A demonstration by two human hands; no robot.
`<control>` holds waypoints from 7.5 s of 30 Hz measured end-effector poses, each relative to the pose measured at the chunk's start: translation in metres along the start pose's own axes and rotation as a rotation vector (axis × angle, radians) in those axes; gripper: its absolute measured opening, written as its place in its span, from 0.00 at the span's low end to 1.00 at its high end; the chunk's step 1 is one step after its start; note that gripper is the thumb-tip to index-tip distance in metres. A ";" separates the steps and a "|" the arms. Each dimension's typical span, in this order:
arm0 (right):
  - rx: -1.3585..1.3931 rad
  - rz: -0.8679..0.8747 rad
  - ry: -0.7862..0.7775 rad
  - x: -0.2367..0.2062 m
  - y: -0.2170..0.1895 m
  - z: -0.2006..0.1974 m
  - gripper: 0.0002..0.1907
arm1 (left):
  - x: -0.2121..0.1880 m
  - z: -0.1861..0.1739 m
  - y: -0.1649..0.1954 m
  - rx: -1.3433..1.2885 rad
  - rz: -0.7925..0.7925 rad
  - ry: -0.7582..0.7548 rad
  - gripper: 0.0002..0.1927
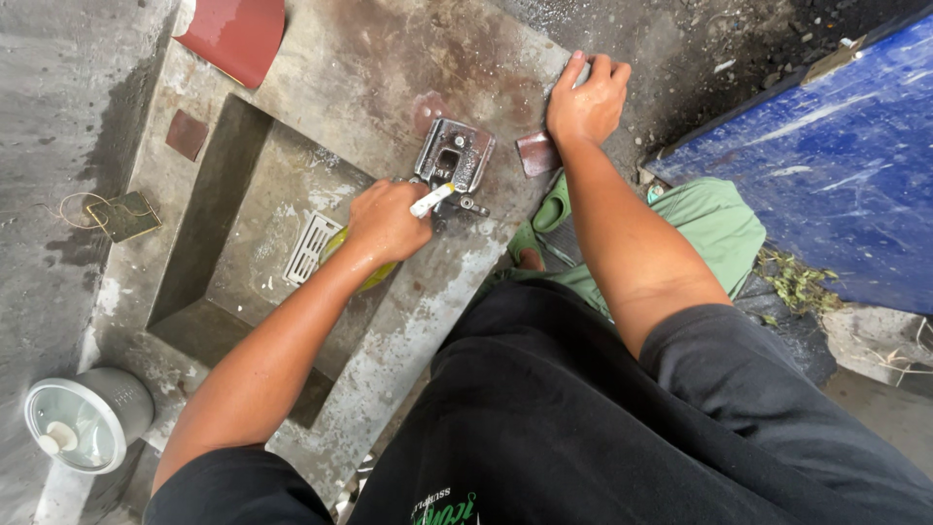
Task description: The person scrubs a small metal part with a sanding block on a concrete sink surface, then sprays it with a cleaning solution and continues scrubbing. The person uses both hands to hold and rub the part, occasionally adjusting its position.
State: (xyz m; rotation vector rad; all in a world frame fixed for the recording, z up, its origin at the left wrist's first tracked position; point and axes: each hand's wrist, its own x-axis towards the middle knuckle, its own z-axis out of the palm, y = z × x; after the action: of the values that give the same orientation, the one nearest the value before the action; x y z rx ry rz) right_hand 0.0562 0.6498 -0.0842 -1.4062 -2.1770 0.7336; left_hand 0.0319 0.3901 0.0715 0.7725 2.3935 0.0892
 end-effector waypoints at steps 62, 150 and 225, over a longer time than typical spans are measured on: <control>0.025 0.021 -0.011 0.000 0.002 -0.002 0.17 | 0.058 -0.026 -0.018 0.073 -0.058 -0.033 0.14; -0.035 -0.022 -0.019 -0.012 -0.001 0.013 0.20 | -0.058 0.057 -0.051 -0.309 0.001 0.448 0.10; -0.060 -0.019 -0.022 -0.008 0.004 0.021 0.20 | -0.019 0.043 -0.039 -0.174 -0.045 0.544 0.12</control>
State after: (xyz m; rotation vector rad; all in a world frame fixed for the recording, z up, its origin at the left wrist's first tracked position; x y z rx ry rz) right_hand 0.0496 0.6398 -0.1033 -1.4109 -2.2434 0.6847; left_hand 0.0486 0.3423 0.0377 0.6728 2.8576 0.5431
